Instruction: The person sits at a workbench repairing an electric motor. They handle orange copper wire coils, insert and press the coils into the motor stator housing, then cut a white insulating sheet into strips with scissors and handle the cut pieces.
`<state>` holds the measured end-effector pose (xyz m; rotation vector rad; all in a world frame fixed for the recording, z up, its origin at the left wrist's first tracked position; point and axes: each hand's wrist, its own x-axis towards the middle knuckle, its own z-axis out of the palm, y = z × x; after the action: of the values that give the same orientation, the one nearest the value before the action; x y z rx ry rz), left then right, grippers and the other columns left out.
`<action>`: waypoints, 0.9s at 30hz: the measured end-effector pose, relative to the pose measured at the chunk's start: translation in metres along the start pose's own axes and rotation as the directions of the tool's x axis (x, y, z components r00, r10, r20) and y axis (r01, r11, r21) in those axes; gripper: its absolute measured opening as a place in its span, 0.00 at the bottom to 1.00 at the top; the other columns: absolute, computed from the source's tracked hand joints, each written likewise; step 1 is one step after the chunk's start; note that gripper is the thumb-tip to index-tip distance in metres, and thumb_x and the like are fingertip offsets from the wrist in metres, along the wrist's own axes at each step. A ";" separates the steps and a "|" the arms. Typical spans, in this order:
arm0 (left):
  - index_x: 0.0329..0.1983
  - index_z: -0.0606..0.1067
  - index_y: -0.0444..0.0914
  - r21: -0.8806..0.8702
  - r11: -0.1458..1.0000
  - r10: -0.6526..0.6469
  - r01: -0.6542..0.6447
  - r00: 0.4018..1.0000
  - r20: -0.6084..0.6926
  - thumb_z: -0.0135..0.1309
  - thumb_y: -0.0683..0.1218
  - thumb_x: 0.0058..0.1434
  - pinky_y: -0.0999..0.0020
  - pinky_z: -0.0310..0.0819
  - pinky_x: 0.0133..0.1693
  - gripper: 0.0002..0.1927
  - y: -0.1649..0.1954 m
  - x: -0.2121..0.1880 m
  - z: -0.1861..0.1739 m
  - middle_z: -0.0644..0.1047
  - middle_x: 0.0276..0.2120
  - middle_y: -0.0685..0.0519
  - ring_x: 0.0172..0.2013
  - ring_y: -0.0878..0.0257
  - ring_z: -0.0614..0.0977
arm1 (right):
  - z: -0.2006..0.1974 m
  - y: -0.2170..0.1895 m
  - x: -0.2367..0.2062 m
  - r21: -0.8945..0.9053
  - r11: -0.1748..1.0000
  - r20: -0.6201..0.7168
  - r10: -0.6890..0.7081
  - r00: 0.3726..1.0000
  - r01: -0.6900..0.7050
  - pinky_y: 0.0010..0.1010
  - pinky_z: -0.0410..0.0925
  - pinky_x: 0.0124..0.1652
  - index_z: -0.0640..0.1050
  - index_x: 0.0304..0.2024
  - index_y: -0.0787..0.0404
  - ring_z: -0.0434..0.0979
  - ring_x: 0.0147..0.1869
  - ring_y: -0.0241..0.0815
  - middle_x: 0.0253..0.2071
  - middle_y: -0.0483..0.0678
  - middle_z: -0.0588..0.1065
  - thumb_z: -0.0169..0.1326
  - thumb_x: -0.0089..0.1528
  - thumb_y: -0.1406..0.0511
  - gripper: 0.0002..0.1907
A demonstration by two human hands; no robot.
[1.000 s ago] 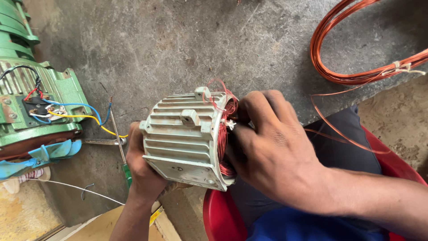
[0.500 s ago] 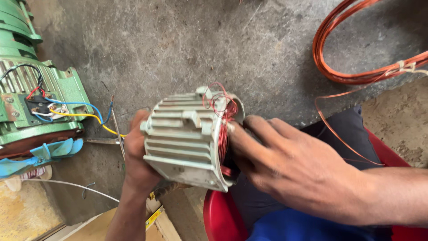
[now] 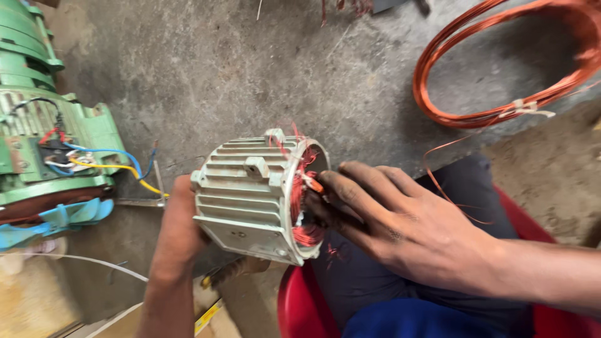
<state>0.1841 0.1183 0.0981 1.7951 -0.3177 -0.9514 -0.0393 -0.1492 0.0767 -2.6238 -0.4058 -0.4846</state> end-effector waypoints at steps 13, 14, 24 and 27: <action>0.41 0.77 0.32 0.436 0.898 0.207 -0.066 0.936 -0.285 0.51 0.38 0.69 0.63 0.68 0.33 0.05 -0.052 0.090 0.035 0.70 0.30 0.54 0.33 0.65 0.69 | 0.018 0.020 -0.006 0.054 0.989 -0.088 0.139 0.986 -0.134 0.52 0.64 0.57 0.78 0.43 0.56 0.67 0.65 0.63 0.56 0.61 0.69 0.63 0.48 0.60 0.21; 0.41 0.77 0.35 0.384 0.882 0.376 -0.271 0.898 -0.230 0.55 0.42 0.68 0.67 0.71 0.33 0.04 -0.054 0.098 0.048 0.75 0.28 0.55 0.31 0.66 0.72 | 0.019 0.022 -0.008 0.016 0.991 -0.128 0.136 0.982 -0.135 0.53 0.64 0.58 0.78 0.41 0.56 0.66 0.65 0.65 0.57 0.63 0.69 0.64 0.46 0.60 0.21; 0.55 0.76 0.39 0.396 0.778 0.564 -0.489 0.820 -0.095 0.62 0.41 0.50 0.59 0.78 0.49 0.25 0.011 0.141 0.119 0.82 0.47 0.45 0.49 0.51 0.84 | 0.007 0.059 -0.004 -0.272 0.946 -0.017 0.181 0.983 -0.179 0.51 0.65 0.61 0.79 0.47 0.65 0.71 0.60 0.59 0.51 0.56 0.72 0.71 0.47 0.56 0.30; 0.51 0.78 0.38 0.465 0.682 0.679 -0.565 0.725 -0.116 0.58 0.39 0.52 0.59 0.79 0.50 0.20 0.011 0.142 0.118 0.83 0.45 0.44 0.48 0.51 0.85 | 0.016 0.071 -0.003 0.439 0.791 -0.025 0.485 0.874 -0.426 0.47 0.70 0.58 0.75 0.50 0.55 0.73 0.61 0.52 0.53 0.49 0.74 0.68 0.54 0.61 0.23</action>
<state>0.1927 -0.0514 0.0247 1.9423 -0.9413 -0.1217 -0.0128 -0.2036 0.0362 -2.1417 0.1660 -0.3572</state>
